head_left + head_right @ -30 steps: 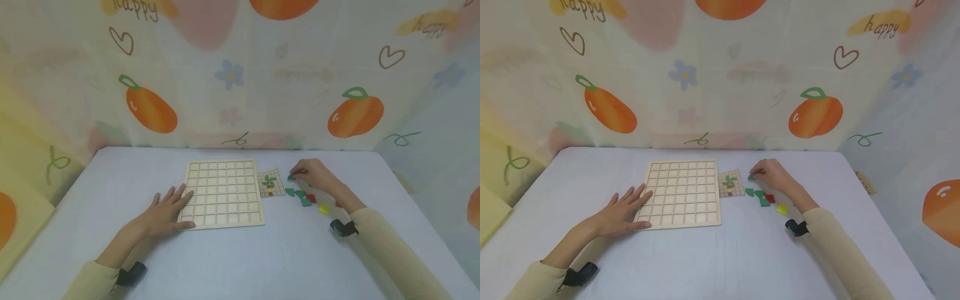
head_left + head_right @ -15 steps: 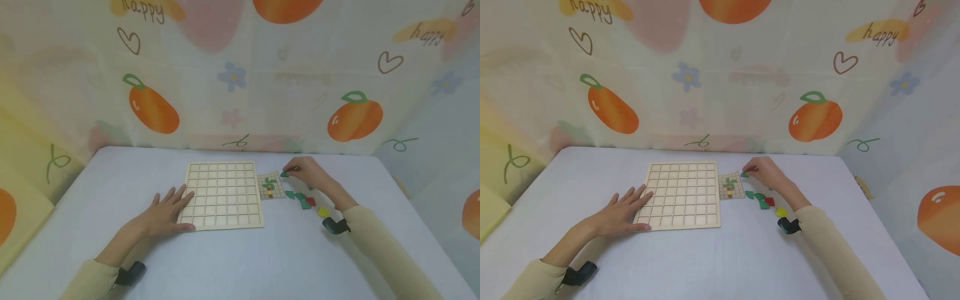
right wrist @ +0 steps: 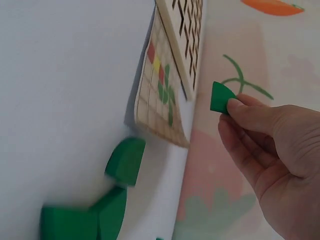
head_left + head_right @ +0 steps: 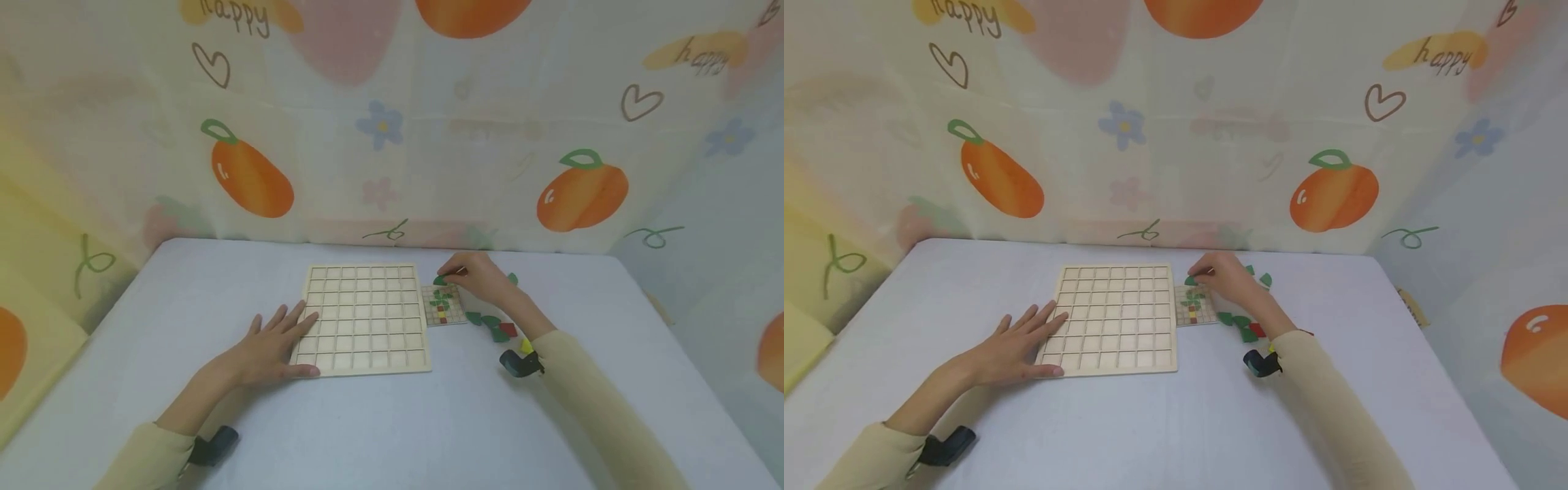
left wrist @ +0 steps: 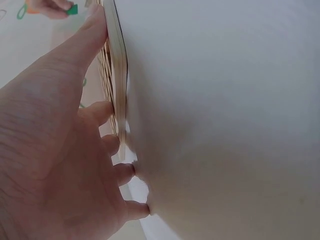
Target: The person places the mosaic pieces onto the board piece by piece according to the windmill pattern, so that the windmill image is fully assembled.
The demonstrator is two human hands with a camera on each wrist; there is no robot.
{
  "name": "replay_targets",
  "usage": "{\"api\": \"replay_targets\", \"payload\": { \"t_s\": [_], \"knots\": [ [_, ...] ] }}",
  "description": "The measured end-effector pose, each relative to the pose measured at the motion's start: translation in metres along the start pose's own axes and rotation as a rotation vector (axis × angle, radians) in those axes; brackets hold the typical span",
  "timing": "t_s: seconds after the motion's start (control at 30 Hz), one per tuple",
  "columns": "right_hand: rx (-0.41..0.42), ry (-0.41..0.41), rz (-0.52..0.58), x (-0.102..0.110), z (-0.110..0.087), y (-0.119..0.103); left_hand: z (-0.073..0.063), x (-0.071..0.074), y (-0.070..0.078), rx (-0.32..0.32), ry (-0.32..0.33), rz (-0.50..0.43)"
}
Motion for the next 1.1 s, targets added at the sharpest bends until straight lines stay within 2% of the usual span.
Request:
{"api": "replay_targets", "payload": {
  "t_s": [0.43,0.63,1.1],
  "knots": [
    [0.083,-0.048,0.009,-0.020,0.035,-0.036,0.001,0.000,-0.003,-0.009,0.004,0.004],
    [0.052,-0.071,0.020,-0.032,0.049,-0.036,-0.001,0.002,-0.003,-0.012,0.009,-0.009],
    [-0.005,-0.076,0.156,-0.053,0.070,-0.032,-0.003,0.001,-0.001,-0.023,0.010,-0.026]
  ]
}}
Point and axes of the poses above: each hand's wrist, its own z-axis towards the middle knuckle, its own x-axis out of the back of the hand, y = z × x, the point moved 3 cm from there along z, towards the middle knuckle, and after that the axes turned 2 degrees about -y, right-handed, at the moved point
